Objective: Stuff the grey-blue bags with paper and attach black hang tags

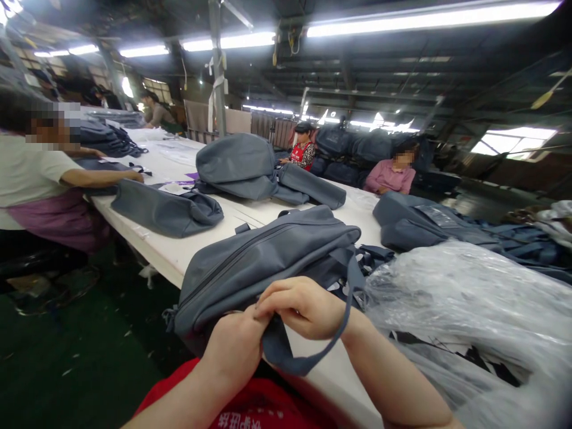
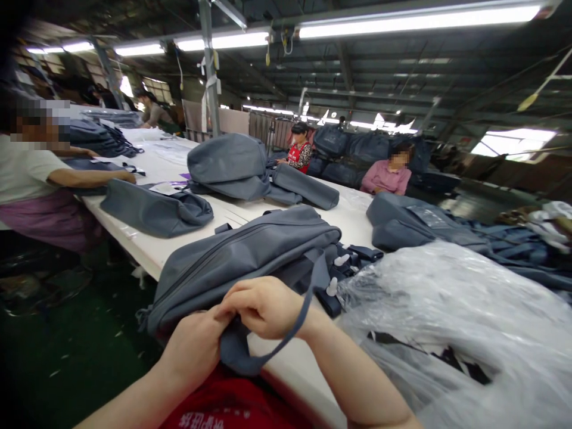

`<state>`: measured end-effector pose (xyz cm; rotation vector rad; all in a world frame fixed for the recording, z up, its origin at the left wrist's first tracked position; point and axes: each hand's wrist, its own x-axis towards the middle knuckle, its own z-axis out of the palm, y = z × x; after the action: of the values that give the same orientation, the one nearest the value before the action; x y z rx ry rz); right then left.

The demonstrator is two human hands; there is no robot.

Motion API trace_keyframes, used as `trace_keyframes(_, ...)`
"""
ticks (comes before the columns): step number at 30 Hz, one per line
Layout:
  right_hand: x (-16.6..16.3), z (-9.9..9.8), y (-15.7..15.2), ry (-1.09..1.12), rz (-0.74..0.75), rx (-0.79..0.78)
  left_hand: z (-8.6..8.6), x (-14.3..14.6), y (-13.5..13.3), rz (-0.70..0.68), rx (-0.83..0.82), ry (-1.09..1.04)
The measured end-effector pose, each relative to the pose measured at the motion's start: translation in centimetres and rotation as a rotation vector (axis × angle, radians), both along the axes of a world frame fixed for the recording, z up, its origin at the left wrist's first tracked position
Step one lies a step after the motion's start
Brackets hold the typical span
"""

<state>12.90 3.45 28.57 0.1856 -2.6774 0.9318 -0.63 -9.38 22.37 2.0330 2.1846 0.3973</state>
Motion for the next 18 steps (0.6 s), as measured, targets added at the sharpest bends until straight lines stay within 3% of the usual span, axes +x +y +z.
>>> trace_keyframes(9, -1.3, 1.4, 1.8, -0.088, -0.055, 0.193, -0.1, -0.1, -0.6, -0.016, 0.049, 0.057)
trace_keyframes(14, -1.2, 1.1, 2.5, -0.092, -0.041, 0.099, 0.0, -0.9, -0.6, -0.042, 0.172, -0.232)
trace_keyframes(18, -1.1, 0.7, 3.0, -0.106, -0.044, -0.030, 0.5, -1.5, -0.4, -0.089, 0.179, -0.495)
